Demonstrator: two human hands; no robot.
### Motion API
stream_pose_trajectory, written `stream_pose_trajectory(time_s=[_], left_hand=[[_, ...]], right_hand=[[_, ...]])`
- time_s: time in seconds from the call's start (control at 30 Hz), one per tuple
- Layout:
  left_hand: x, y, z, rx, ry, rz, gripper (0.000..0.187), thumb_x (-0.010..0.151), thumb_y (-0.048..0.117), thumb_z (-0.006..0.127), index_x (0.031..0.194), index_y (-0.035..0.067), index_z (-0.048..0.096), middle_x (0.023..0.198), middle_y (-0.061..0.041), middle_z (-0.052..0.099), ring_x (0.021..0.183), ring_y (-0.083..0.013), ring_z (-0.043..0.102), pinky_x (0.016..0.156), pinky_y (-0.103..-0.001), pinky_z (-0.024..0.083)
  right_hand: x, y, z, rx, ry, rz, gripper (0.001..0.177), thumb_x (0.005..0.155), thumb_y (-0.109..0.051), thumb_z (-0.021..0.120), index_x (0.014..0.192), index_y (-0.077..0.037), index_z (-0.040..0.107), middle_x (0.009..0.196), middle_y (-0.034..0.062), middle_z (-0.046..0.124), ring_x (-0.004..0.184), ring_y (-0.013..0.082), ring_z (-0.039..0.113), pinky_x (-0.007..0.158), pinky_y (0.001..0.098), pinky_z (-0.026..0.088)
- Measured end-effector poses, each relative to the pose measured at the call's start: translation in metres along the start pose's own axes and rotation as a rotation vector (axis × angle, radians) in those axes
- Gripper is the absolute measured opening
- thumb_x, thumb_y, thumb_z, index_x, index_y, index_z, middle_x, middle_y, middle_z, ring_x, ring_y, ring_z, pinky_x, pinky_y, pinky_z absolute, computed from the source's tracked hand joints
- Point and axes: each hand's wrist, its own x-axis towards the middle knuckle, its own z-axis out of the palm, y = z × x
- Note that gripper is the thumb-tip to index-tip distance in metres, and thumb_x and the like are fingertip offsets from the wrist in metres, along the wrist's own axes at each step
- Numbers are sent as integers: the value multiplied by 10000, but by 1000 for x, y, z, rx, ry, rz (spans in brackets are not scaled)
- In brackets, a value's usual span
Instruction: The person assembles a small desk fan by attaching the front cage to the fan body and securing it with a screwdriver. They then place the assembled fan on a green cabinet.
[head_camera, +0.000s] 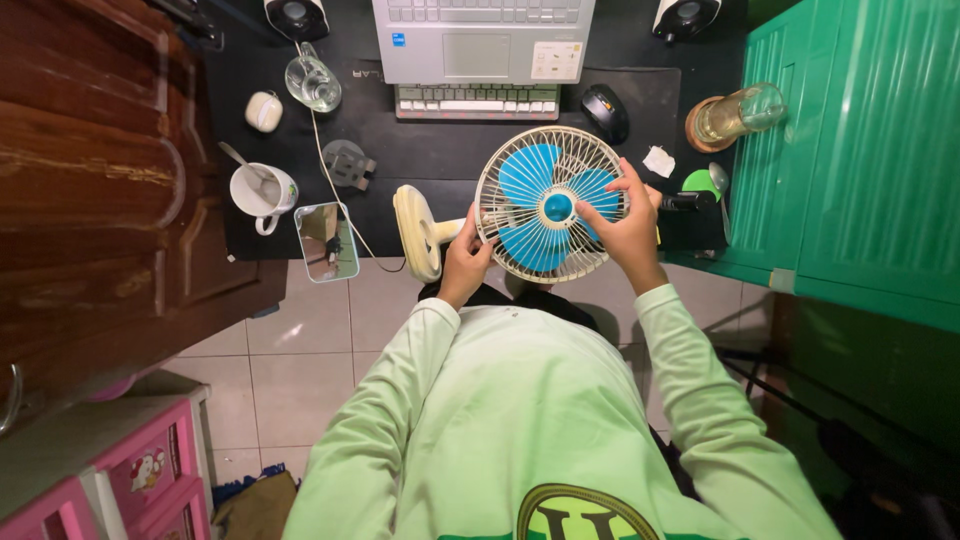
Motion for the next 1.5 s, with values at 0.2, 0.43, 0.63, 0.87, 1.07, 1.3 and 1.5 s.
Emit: stream_pose_trajectory(time_s=[0.2,0.43,0.63,0.87,1.07,1.3,1.5], left_hand=[[-2,2,1,50,20,-97,756,960,37,567,1642,128,253,1303,-86,670,1017,-83,675,817,-268,635],[1,-11,2,226,-31,139,969,895,97,700,1634,-11,82,1513,-184,513,1306,-242,598,1061,-343,495],[-1,-8,0,241,-54,125,1094,870,250,806,1626,-40,70,1516,-231,498,1346,-263,564,1085,-357,485],[1,9,15,303,4,171,1202,807,360,859,1606,-68,68,1527,-263,438,1358,-292,535,1122,-377,445],[2,13,17,420,23,233,1183,823,362,874,1611,-69,104,1567,-272,385,1399,-320,500,1155,-398,414],[-5,23,27,701,163,246,1182,768,414,873,1597,-31,157,1589,-273,299,1368,-365,449,1168,-458,360],[-5,49,49,1002,163,461,1045,805,300,816,1617,-1,230,1659,-271,254,1532,-424,275,1245,-560,235]], right_hand=[[-4,-6,9,-71,28,9,935,814,-321,920,1527,56,448,1126,86,586,1170,295,402,1081,406,373],[-1,-10,-5,-296,27,-79,785,866,-413,841,1455,10,542,1114,45,691,1133,250,508,1085,575,282],[-2,5,-11,-228,38,-128,391,924,-359,826,1174,-71,738,1441,175,654,1229,278,643,1213,614,282],[-10,33,-2,360,209,2,413,941,-204,802,1281,-33,641,1414,153,613,1294,236,633,1133,427,457],[-26,91,-4,428,354,253,282,1035,-175,699,1275,-31,671,1251,127,698,1117,157,667,986,312,518],[-51,148,-27,-282,329,115,352,890,-199,780,1211,-75,703,1173,152,688,1076,361,630,916,441,524],[-46,175,-21,-445,167,230,354,827,-301,811,1126,-133,725,1080,115,686,1003,371,623,824,498,512]])
